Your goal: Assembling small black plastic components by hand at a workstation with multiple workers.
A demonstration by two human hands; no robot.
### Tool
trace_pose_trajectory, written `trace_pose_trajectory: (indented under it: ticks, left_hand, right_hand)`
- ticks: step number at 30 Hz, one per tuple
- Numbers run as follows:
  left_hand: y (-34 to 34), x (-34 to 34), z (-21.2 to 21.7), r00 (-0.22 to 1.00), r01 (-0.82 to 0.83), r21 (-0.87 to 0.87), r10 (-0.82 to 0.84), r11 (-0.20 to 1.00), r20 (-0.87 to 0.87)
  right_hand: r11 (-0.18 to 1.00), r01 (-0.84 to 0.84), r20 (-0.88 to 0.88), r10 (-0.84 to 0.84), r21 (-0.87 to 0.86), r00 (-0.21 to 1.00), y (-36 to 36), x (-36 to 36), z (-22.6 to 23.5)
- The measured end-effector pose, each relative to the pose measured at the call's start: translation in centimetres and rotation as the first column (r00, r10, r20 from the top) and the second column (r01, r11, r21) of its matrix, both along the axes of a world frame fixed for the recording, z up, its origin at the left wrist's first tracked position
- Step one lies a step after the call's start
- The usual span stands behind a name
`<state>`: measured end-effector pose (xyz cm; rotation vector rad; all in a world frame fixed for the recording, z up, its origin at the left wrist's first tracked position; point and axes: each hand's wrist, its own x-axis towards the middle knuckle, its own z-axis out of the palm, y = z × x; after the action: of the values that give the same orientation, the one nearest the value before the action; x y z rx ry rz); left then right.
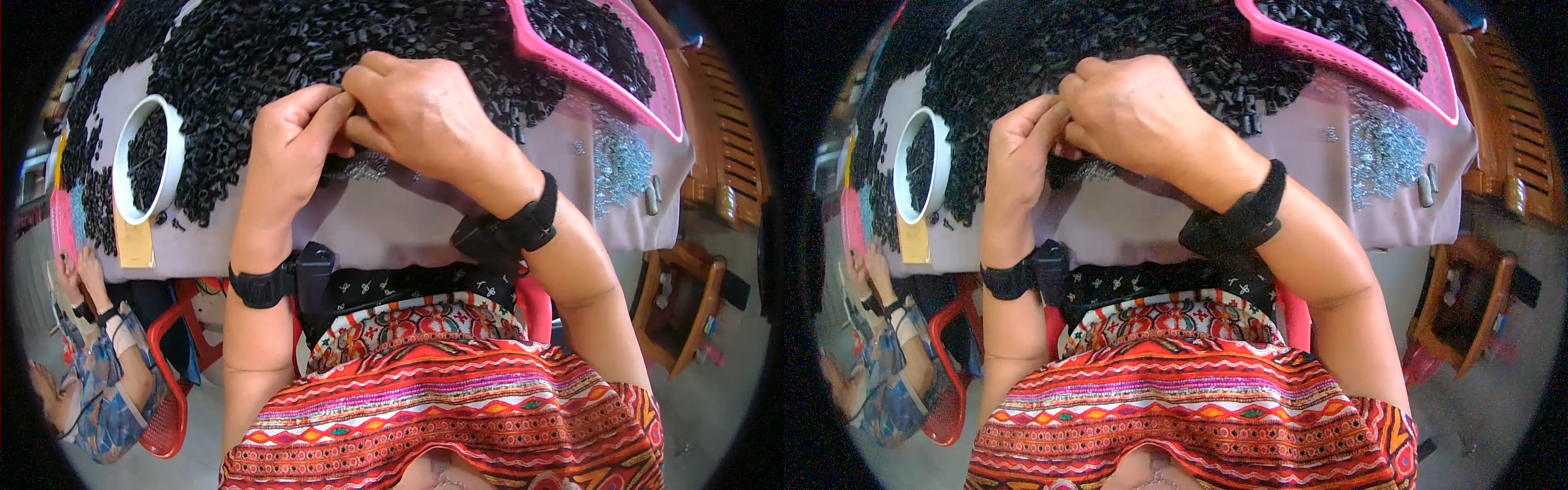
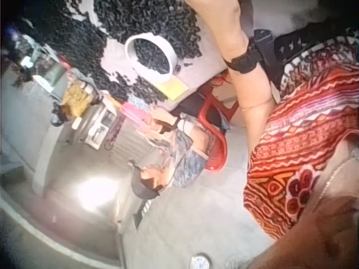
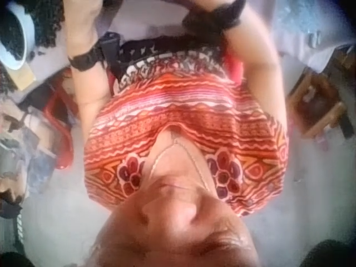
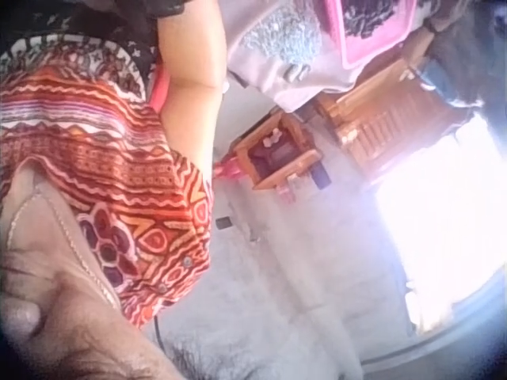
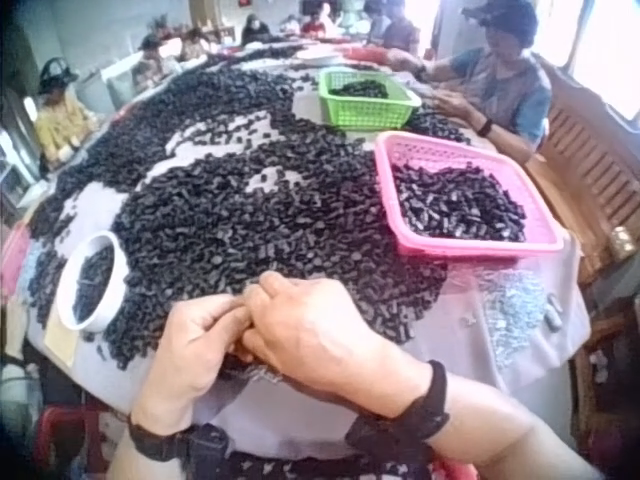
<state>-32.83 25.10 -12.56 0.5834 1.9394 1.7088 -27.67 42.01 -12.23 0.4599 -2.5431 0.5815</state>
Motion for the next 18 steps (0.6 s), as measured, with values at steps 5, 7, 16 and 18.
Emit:
trace_pose_trajectory:
  ticks: [5, 7, 16, 18]
  left_hand:
    - [0.3, 0.2, -0.2, 0.999, -0.052, 0.100, 0.050, 0.994, 0.021]
    - [0.4, 0.4, 0.0, 0.998, -0.059, 0.108, 0.057, 0.992, 0.019]
    - [-0.5, -0.1, -0.8, 0.877, -0.268, -0.108, 0.196, 0.957, -0.438]
    - [-0.2, -0.4, -0.5, 0.784, -0.251, -0.226, 0.061, 0.941, -0.617]
  right_hand:
    - [0.999, 0.015, -0.026, -0.016, -0.034, 1.000, 0.1, -0.2, 0.0]
    - [0.999, -0.001, -0.037, 0.000, -0.036, 0.999, 0.1, -0.2, 0.1]
    - [0.797, 0.269, -0.242, -0.453, -0.540, 0.858, 4.1, -0.3, 4.2]
    - [0.823, 0.321, -0.285, -0.484, -0.468, 0.827, 9.0, 0.3, 4.8]
